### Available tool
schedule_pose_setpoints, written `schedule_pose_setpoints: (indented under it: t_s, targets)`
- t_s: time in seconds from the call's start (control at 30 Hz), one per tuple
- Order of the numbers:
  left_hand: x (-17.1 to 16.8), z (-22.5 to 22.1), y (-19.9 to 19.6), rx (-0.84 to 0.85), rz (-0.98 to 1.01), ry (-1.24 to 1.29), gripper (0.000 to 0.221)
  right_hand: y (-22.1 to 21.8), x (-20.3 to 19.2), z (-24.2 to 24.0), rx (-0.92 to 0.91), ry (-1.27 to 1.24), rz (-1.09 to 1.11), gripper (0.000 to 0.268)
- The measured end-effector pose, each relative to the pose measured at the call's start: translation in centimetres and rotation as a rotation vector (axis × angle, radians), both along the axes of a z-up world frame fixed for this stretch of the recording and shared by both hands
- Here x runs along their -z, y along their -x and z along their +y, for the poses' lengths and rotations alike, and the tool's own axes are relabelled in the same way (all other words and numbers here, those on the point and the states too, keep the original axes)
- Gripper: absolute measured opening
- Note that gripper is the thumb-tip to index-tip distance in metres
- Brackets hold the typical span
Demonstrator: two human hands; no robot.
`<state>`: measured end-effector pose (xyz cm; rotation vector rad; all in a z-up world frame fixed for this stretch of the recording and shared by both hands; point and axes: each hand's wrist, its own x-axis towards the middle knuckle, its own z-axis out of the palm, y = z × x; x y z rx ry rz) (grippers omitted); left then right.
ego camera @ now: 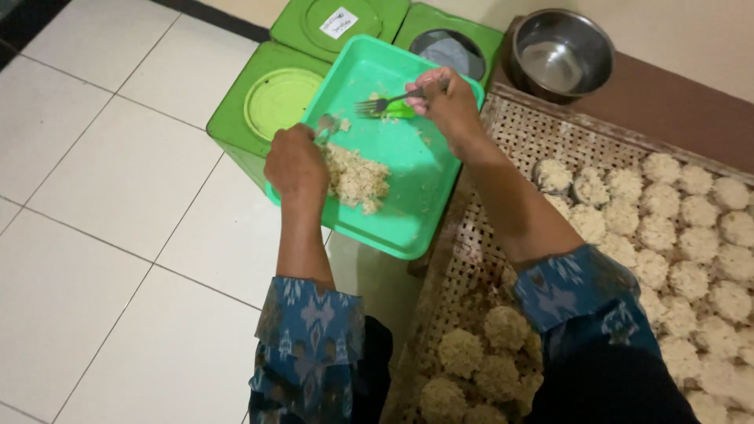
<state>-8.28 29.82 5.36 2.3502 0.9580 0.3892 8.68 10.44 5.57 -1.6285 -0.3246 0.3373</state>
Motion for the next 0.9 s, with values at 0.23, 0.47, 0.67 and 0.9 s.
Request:
schedule_pose_setpoints:
  t_s: [0.23,0.47,0.67,0.9]
  targets:
    - [2.0,1.1,-0.9,0.043,0.215,0.007,0.027,-0.1,3.2,0.0,0.057,0.044,-0.101,0.016]
    - [2.3,2.1,-1.1,0.029,0.282,-0.034,0.022,-0.7,7.8,3.4,0.102,-0.049,0.003,0.015]
    - [0.6,1.3,-0.1,0.016,0.212,0.035,0.023,0.4,8.1,5.2,0.130,-0.098,0.121,0.016]
    - [1.9,1.9,0.0,-0.074,0.047,0.060,0.028,1.4,3.0,3.5,0.116,-0.003,0.192,0.016]
